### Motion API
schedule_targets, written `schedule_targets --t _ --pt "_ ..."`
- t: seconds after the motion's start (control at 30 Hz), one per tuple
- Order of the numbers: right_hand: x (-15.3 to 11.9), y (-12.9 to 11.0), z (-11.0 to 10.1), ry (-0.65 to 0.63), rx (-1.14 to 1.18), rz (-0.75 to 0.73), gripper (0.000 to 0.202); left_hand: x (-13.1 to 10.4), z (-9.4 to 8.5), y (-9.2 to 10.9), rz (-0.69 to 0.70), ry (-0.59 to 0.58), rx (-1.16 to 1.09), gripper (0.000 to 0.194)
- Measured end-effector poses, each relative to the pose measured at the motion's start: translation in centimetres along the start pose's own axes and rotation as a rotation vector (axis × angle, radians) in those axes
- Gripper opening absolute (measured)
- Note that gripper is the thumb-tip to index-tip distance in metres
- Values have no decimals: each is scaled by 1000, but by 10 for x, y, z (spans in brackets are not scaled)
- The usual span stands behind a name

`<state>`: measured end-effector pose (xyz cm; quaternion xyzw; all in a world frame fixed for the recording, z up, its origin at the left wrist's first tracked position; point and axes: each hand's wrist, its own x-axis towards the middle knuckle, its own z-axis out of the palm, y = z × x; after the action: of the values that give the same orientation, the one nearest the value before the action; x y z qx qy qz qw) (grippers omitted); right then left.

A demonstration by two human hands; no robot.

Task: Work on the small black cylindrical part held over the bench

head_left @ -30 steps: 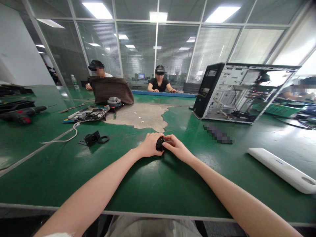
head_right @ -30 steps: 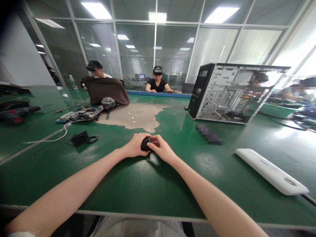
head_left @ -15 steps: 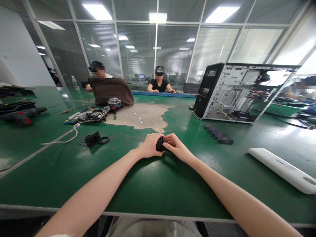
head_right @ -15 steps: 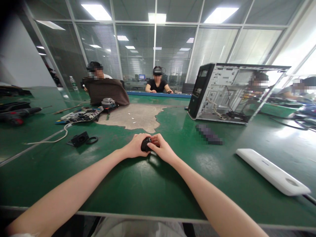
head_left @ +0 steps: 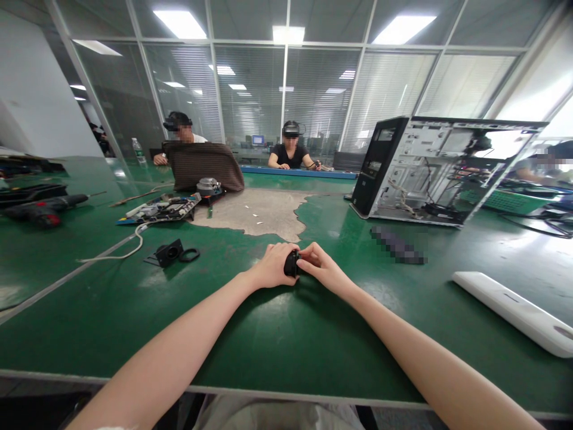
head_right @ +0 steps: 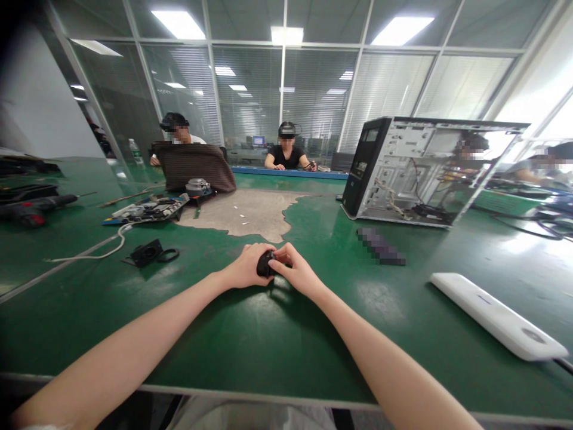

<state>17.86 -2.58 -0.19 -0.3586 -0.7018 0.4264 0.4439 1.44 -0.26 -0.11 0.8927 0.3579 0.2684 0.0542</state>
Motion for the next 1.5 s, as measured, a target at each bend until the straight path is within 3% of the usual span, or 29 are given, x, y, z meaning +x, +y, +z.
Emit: schedule_targets --t 0.2,0.43,0.6,0.77,1.0,1.27,1.4,1.5 --pt "1 2 -3 -4 -34 59 24 0 0 0 4 6 0 54" --pt "-3 -4 -6 -100 9 -26 31 0 -1 1 11 -1 -5 54" --pt "-2 -2 -2 -48 60 8 19 0 1 -2 26 19 0 56" --pt "1 1 -2 2 24 69 25 0 1 -1 23 14 7 55" --pt "-5 -6 -5 -114 60 22 28 1 -1 1 -3 -7 1 54" --pt "0 0 1 22 -27 94 21 0 1 0 8 8 2 54" --pt "1 2 0 0 -13 163 24 0 2 -1 17 12 6 57" --pt "-1 -1 -2 -51 44 120 25 0 2 -2 15 18 3 55"
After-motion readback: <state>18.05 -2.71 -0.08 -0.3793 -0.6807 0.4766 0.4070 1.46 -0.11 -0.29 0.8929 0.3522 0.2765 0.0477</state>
